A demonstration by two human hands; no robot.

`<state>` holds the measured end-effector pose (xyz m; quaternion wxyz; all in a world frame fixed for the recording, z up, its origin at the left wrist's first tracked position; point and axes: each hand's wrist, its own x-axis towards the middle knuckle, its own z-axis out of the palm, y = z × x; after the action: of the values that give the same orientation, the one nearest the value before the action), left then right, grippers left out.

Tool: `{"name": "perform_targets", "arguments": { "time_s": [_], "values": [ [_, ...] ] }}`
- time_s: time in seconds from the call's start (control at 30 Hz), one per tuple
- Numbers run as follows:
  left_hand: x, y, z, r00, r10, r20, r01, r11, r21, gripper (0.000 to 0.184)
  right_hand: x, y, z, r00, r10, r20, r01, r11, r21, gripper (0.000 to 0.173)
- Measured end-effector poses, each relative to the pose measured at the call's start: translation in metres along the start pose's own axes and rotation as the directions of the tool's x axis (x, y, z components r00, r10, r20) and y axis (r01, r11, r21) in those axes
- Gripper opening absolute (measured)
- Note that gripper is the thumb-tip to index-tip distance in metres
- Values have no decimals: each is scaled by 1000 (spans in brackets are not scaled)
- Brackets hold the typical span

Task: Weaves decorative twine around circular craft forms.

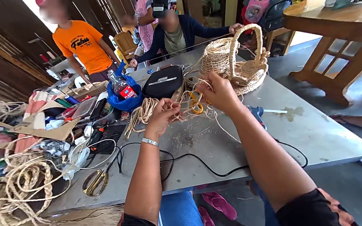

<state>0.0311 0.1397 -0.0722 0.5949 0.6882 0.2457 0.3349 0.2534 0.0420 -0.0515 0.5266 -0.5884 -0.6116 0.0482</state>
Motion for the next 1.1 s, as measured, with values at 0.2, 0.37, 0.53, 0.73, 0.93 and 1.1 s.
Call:
{"name": "perform_targets", "arguments": {
  "time_s": [0.2,0.37,0.53,0.73,0.93,1.1],
  "values": [
    [2,-10,12,947,279,-157,-271,960,69,53,-2,-8,7,981,193,9,-193,980,53,18],
    [0,-1,19,987,124,-101,-144,964,-222,25,-1,-5,9,951,306,-50,-299,947,119,19],
    [-1,-4,22,982,170,-78,-176,982,-73,30,0,2,13,940,340,-16,-305,863,403,20],
    [3,-8,27,942,300,-151,-284,952,117,31,-1,-3,9,915,307,261,-403,674,619,26],
    [0,3,21,982,179,-56,-185,974,-130,23,0,-5,3,899,349,264,-433,617,657,18],
    [0,6,16,981,192,15,-180,942,-283,36,3,-1,6,884,462,69,-350,558,752,13]
  ]
}}
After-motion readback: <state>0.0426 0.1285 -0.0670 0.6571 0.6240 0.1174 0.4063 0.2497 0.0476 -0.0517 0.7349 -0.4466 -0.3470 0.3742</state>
